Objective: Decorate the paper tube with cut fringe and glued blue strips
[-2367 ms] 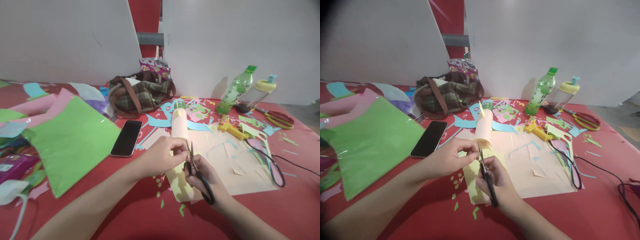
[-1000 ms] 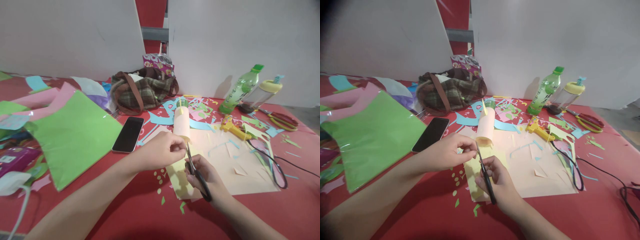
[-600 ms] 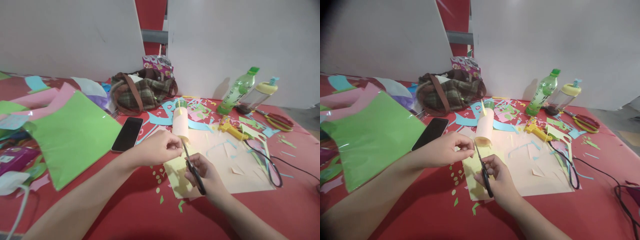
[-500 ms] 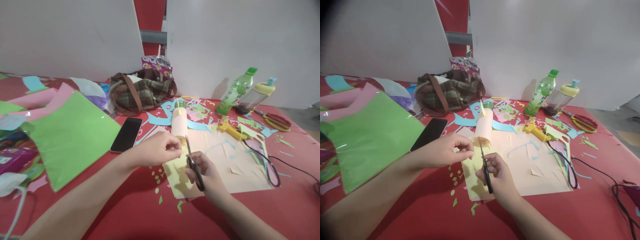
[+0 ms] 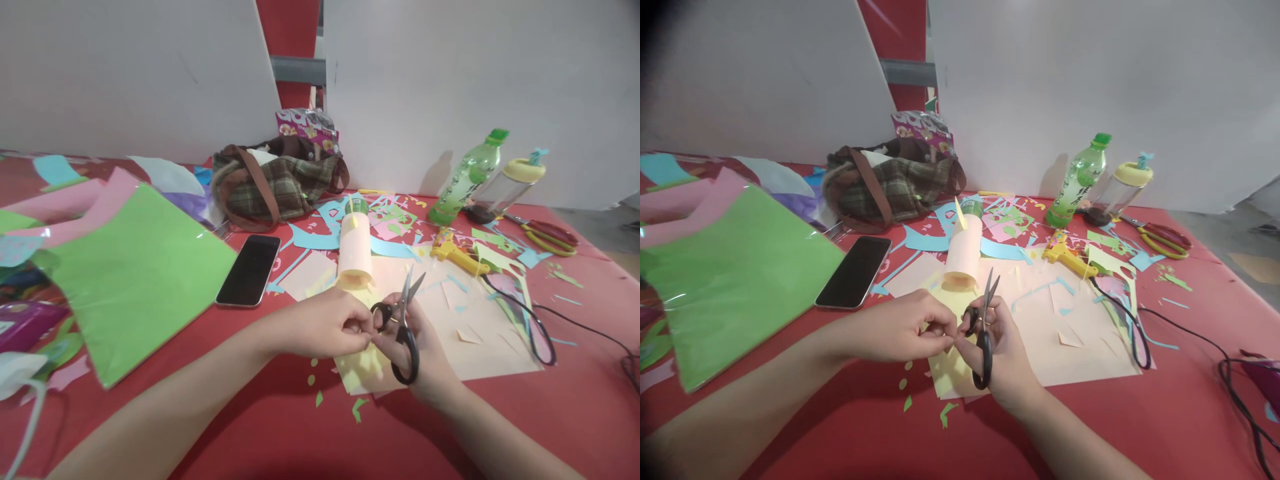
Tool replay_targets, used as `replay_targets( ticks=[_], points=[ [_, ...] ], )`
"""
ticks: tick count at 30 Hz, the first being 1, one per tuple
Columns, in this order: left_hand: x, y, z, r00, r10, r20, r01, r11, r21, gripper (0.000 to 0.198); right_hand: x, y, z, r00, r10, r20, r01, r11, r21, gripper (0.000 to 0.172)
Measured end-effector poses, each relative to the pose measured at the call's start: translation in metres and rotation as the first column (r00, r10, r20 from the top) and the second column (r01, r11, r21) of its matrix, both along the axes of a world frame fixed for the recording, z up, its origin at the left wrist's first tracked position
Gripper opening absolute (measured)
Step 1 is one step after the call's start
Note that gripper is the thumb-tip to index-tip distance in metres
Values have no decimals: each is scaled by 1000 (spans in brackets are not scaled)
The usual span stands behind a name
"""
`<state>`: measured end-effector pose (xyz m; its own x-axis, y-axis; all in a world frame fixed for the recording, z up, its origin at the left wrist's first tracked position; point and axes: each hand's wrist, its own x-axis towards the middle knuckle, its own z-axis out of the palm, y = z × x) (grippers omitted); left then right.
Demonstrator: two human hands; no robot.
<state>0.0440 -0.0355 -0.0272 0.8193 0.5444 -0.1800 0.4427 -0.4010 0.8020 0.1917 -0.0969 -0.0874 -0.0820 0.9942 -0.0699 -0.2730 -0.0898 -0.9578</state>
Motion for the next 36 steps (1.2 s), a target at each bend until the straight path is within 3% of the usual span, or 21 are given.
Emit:
replay_targets(
  ticks=[12,19,29,36],
  points=[
    [2,0,1,997,77,-28,-78,997,-31,13,1,0,2,1000,-10,-14,10,1000,3,31],
    [2,0,-4,998,58,-32,-59,998,-26,17,3,2,-1,992,-122,-21,122,992,33,33],
    [10,-3,-14,989,123,82,-125,992,19,21,4,3,-3,990,-123,-65,125,992,22,30],
    [5,1,-7,914,289,284,-282,957,-66,17,2,-2,-1,997,77,-31,-77,997,22,30]
  ],
)
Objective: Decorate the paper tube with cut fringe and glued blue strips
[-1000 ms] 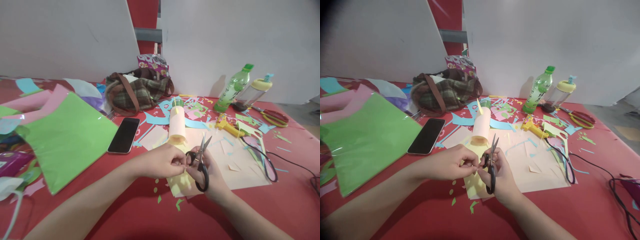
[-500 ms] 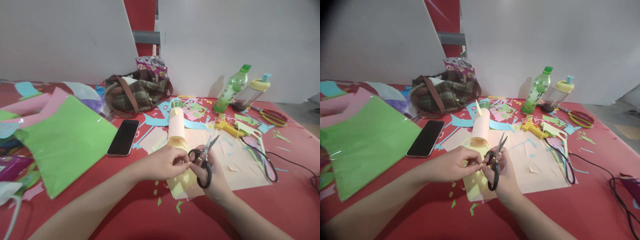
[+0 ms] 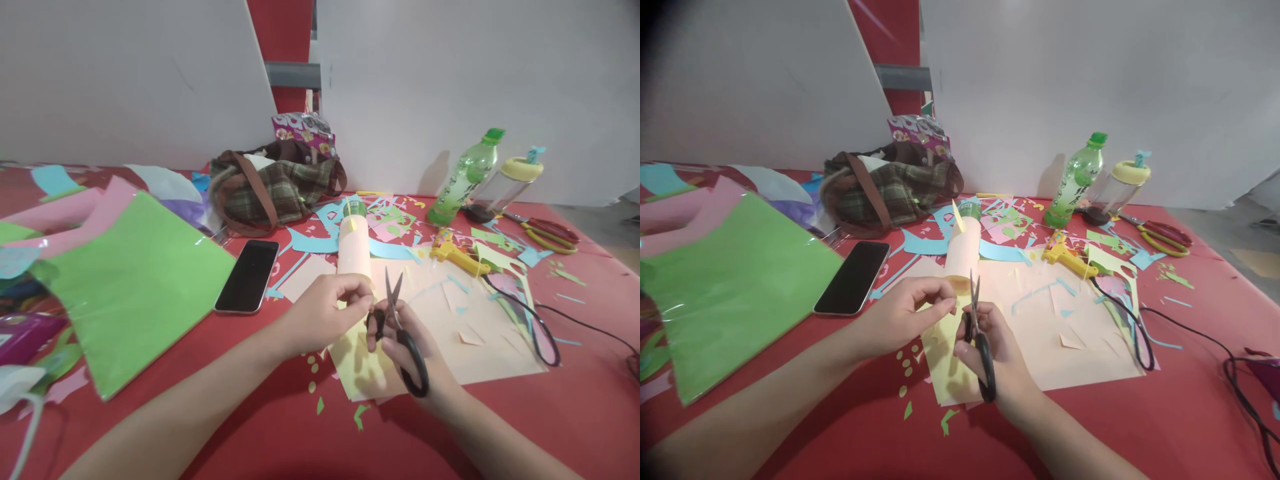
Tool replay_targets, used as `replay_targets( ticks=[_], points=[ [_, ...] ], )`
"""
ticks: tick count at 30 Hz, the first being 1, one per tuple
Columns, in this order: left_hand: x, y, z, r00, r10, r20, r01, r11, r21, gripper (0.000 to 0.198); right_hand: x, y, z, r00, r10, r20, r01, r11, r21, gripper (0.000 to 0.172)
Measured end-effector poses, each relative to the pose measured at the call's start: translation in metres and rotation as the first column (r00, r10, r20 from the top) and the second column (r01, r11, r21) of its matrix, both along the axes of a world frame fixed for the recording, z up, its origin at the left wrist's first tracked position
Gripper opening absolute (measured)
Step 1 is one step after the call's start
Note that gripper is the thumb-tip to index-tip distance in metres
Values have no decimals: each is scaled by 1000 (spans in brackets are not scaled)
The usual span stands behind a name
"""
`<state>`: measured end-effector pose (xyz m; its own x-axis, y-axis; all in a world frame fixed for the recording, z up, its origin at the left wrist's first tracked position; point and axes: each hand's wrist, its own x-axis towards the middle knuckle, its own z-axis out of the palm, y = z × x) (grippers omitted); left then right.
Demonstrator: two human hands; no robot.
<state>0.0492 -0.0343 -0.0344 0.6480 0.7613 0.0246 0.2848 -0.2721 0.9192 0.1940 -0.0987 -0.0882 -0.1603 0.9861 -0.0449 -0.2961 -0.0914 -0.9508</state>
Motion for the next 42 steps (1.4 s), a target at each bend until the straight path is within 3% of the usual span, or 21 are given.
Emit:
replay_targets(
  ticks=[7,33,42],
  points=[
    [-2,0,6,997,32,70,-31,999,-15,16,-2,-2,3,994,113,10,-112,992,-52,32],
    [9,-11,-5,986,115,120,-108,992,-66,18,-2,-2,-1,996,79,-30,-81,994,-71,24],
    [6,-8,-2,991,124,55,-125,992,24,16,-3,-1,1,997,69,15,-68,995,-75,25]
  ],
)
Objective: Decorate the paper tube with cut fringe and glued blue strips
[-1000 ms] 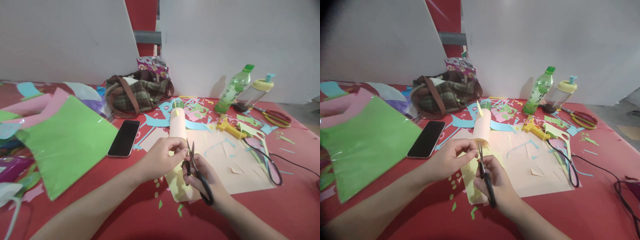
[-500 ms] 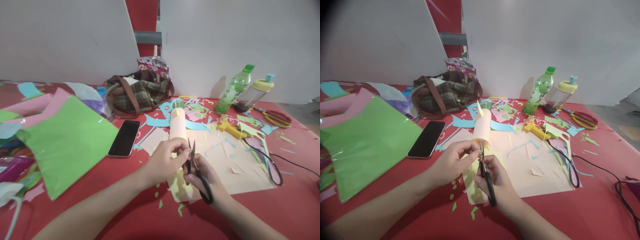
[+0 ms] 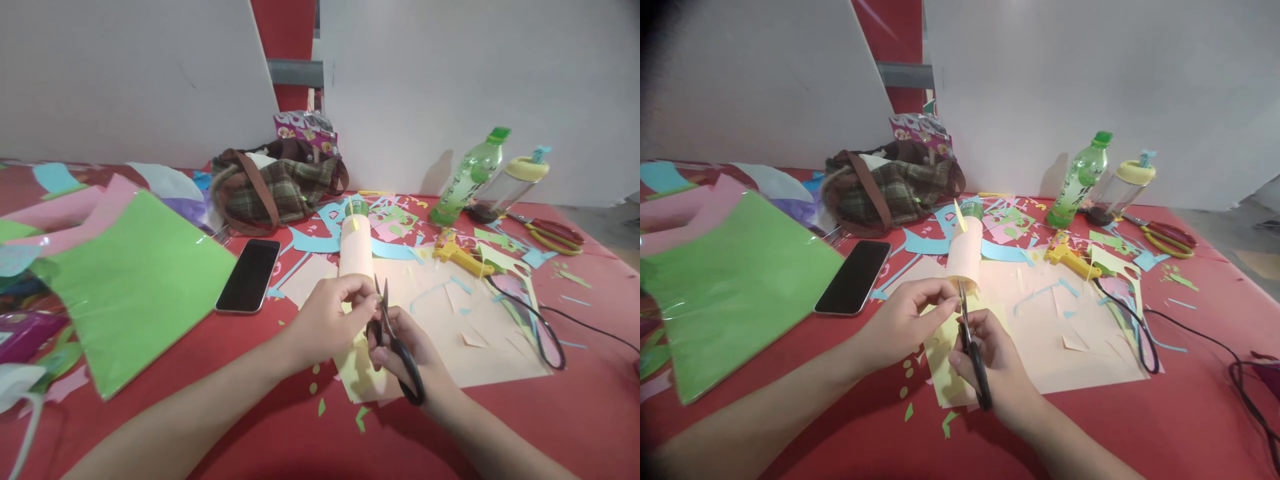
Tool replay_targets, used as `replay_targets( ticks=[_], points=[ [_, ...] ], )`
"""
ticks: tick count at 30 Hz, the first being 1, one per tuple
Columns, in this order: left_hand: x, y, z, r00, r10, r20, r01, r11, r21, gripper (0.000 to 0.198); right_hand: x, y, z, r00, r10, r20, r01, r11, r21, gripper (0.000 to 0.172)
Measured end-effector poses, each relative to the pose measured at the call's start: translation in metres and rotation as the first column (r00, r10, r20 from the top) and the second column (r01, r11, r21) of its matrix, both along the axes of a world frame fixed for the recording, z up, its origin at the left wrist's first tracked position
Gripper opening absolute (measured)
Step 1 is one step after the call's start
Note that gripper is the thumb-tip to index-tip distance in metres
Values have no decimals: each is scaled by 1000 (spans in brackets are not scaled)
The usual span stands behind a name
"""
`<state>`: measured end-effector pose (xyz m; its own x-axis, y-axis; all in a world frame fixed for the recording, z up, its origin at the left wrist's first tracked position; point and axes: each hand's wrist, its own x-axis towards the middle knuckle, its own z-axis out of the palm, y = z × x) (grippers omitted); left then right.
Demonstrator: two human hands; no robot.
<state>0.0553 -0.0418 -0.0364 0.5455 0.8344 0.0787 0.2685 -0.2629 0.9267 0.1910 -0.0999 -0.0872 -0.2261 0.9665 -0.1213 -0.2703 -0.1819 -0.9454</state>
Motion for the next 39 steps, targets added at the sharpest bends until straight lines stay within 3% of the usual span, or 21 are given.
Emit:
replay_targets(
  ticks=[12,24,31,36,39],
  points=[
    [-3,2,5,994,-19,-110,25,998,51,16,0,0,3,994,10,106,-10,1000,4,24],
    [-8,4,9,988,-66,-139,69,997,18,15,0,0,1,987,11,160,-13,1000,12,25],
    [-12,8,12,962,-84,-259,108,991,83,16,-1,0,-1,979,19,202,-14,1000,-27,25],
    [-13,9,10,950,-109,-293,136,988,75,15,-1,2,-1,983,-99,154,105,994,-28,27],
    [-13,9,10,927,-182,-329,203,979,28,15,0,4,-1,975,-206,88,207,978,-7,29]
  ],
)
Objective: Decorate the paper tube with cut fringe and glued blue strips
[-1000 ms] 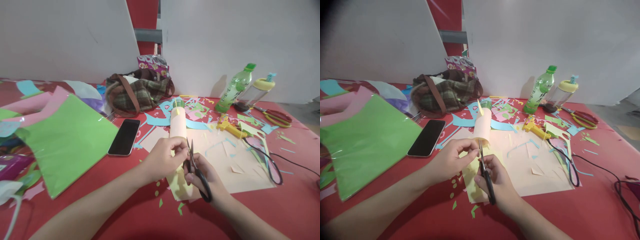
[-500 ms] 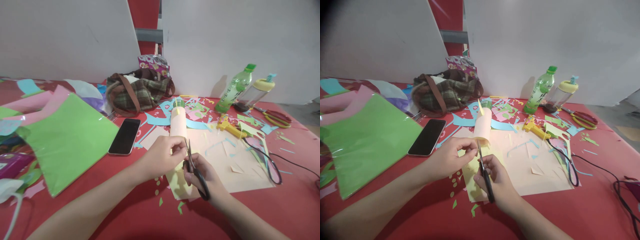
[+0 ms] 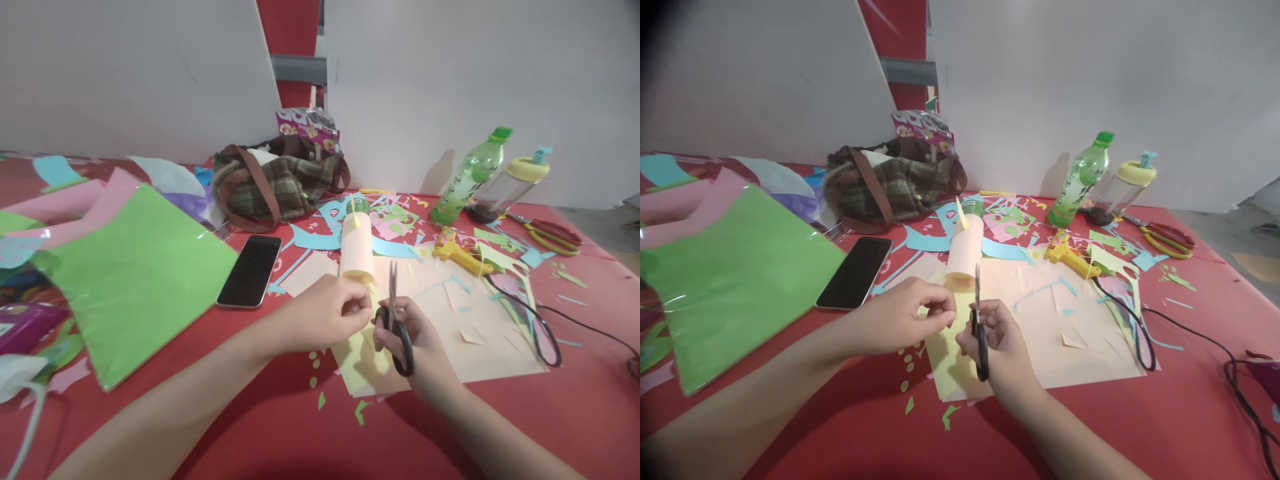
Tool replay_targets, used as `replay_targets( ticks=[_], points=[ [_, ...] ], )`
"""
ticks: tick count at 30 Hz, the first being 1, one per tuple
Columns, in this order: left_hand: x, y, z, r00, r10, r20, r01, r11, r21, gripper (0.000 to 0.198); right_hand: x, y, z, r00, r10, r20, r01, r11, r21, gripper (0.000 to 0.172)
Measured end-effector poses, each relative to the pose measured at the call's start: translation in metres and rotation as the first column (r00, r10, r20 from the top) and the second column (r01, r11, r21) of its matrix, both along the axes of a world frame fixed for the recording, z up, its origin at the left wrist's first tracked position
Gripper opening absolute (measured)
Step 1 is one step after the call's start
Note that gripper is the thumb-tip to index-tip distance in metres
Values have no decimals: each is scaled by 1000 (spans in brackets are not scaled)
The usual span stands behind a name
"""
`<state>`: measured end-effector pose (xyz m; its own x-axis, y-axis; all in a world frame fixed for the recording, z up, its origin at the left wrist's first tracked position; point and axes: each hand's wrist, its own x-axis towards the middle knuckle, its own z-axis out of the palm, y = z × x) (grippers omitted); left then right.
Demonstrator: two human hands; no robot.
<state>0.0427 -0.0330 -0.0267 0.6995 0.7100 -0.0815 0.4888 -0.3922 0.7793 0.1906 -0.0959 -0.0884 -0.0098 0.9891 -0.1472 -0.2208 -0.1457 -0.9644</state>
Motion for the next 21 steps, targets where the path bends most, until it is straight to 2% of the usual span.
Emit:
replay_targets(
  ticks=[4,9,14,21],
  points=[
    [1,-2,0,993,-103,-64,103,995,-2,18,1,1,-1,996,-63,-69,64,998,22,35],
    [2,-4,-4,982,-163,-90,164,986,0,17,0,0,-2,992,0,-126,5,999,43,33],
    [2,-4,-6,975,-210,-69,209,978,-26,17,0,-2,-1,993,27,-115,-24,999,32,33],
    [5,-2,-12,979,-195,-57,193,981,-34,12,2,1,-3,988,-123,-90,131,988,86,35]
  ],
)
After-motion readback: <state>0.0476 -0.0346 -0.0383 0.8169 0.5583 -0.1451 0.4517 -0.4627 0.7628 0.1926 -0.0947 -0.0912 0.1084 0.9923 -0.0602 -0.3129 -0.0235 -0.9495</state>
